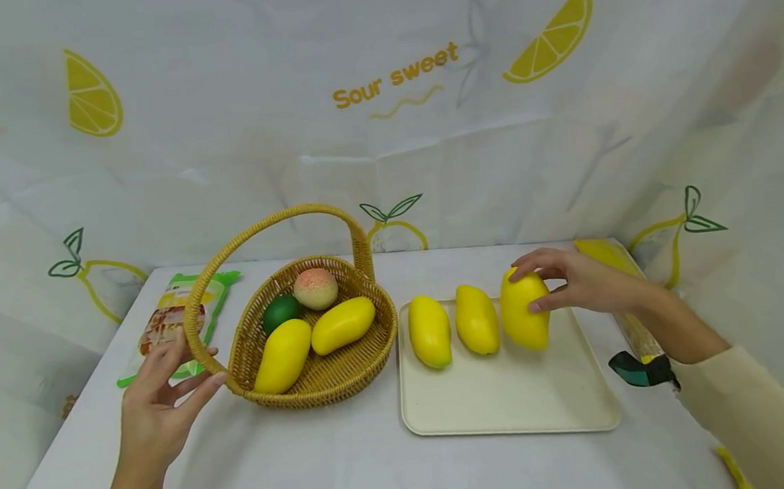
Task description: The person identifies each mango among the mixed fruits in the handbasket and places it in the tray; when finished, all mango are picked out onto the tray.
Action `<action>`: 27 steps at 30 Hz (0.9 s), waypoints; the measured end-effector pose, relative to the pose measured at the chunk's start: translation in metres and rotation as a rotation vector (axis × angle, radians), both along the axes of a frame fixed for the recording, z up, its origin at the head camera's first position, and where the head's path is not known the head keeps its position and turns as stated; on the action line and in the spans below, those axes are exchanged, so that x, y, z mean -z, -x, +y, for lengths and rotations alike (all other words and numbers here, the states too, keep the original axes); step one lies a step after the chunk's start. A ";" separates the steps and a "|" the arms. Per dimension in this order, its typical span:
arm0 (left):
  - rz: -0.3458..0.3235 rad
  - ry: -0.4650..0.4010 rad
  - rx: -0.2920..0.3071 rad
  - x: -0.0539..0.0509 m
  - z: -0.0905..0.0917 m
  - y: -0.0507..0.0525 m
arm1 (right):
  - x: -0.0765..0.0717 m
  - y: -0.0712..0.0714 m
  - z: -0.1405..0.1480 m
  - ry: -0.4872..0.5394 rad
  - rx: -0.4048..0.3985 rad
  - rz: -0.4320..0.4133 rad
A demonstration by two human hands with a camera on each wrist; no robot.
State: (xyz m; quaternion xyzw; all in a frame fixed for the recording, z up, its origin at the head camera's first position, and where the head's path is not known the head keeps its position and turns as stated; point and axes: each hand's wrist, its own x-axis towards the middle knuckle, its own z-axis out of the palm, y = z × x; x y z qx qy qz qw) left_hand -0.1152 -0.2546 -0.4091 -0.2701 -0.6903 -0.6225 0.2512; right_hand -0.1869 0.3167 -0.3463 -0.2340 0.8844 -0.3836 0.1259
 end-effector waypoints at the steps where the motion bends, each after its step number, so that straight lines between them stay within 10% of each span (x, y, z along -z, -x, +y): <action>1: -0.004 0.011 -0.016 0.000 0.000 -0.001 | 0.004 0.000 0.002 0.009 0.002 -0.014; 21: -0.021 0.026 -0.043 -0.001 0.002 -0.002 | 0.044 0.011 0.012 -0.055 0.048 -0.096; 27: -0.122 0.172 -0.214 -0.006 0.004 -0.007 | 0.051 0.013 0.013 -0.044 0.064 -0.084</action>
